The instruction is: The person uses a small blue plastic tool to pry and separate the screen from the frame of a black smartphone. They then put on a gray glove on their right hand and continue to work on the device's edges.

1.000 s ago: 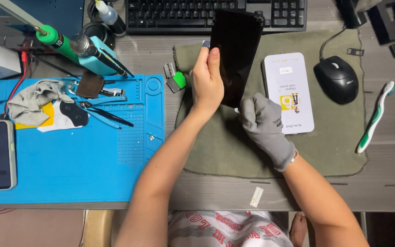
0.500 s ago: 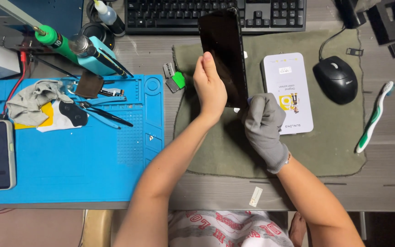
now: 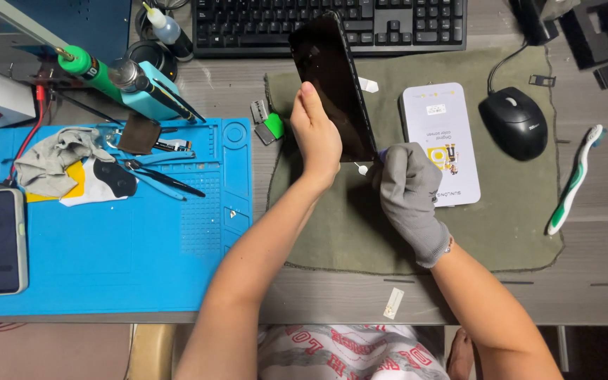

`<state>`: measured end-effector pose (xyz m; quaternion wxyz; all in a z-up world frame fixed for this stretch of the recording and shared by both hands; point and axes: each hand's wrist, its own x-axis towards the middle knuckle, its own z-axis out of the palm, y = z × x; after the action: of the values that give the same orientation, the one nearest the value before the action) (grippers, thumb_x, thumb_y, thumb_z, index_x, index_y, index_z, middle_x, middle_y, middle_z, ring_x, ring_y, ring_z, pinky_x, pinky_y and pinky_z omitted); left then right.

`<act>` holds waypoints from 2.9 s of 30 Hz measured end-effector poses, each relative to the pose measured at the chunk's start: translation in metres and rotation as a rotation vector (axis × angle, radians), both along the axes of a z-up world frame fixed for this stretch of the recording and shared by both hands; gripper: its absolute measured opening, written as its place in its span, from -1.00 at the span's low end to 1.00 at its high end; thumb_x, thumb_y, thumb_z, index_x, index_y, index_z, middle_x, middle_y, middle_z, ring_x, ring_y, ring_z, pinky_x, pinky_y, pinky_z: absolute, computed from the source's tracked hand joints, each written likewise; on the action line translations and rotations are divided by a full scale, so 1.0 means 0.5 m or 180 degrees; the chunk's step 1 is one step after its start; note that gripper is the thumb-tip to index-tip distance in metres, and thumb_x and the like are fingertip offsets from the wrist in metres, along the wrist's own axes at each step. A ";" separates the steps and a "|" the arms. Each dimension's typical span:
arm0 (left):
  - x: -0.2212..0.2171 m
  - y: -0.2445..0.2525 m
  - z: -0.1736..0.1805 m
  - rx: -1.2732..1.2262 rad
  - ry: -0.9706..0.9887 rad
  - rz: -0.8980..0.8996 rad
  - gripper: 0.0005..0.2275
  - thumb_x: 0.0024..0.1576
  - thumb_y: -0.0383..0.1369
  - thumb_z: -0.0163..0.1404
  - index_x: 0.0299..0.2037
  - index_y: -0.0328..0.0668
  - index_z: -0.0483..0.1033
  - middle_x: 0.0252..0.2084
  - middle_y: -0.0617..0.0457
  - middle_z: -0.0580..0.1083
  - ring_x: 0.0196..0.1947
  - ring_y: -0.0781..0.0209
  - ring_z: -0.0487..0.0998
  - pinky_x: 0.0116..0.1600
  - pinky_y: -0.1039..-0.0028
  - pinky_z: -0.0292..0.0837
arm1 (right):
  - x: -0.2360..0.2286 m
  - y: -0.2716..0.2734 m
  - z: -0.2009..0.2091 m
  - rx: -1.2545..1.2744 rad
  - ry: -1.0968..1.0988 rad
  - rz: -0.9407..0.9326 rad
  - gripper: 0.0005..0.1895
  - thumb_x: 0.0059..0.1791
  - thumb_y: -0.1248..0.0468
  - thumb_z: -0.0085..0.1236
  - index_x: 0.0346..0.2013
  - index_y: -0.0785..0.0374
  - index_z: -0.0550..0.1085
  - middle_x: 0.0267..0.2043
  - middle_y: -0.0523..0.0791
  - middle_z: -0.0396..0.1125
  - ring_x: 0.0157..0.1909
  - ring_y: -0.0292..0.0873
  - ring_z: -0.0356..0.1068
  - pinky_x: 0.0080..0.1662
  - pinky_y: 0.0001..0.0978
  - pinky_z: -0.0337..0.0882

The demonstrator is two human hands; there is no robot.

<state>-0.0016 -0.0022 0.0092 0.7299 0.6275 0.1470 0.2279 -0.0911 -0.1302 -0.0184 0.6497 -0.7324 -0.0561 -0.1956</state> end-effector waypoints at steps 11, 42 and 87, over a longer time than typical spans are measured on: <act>0.004 0.005 0.006 0.0226 -0.0103 0.0025 -0.64 0.39 -0.14 -0.28 -0.49 -0.01 0.15 -0.48 0.32 0.14 -0.40 0.40 0.17 -0.20 0.56 0.22 | -0.001 -0.003 0.004 -0.0052 0.0015 0.0234 -0.93 -0.14 0.43 0.19 -0.49 0.32 0.45 -0.72 -0.10 0.22 -0.65 -0.22 0.29 -0.51 -0.45 0.26; -0.003 -0.028 -0.126 -0.1402 -0.0341 -0.1431 -0.75 0.28 -0.32 0.10 0.09 -0.10 0.37 -0.03 0.11 0.53 -0.05 0.41 0.53 0.00 0.47 0.56 | 0.033 -0.015 0.082 0.0084 0.0316 -0.0275 -0.75 0.11 0.41 -0.05 -0.43 0.42 0.48 -0.07 0.08 0.30 -0.21 -0.04 0.49 -0.03 -0.08 0.55; -0.041 0.008 -0.002 -0.0492 0.0373 -0.1746 -0.48 0.24 0.15 -0.21 -0.69 0.07 0.10 -0.71 0.29 0.10 -0.63 0.45 0.23 -0.45 0.70 0.15 | 0.035 0.070 0.220 -0.0512 0.0876 -0.0080 -0.76 0.16 0.20 -0.08 -0.35 0.15 0.45 -0.34 -0.09 0.27 -0.15 -0.20 0.31 0.20 -0.30 0.27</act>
<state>-0.0221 0.0017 0.0083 0.8002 0.5984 0.0307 -0.0264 -0.0737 -0.0953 0.0914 0.5880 -0.8026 0.0271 -0.0964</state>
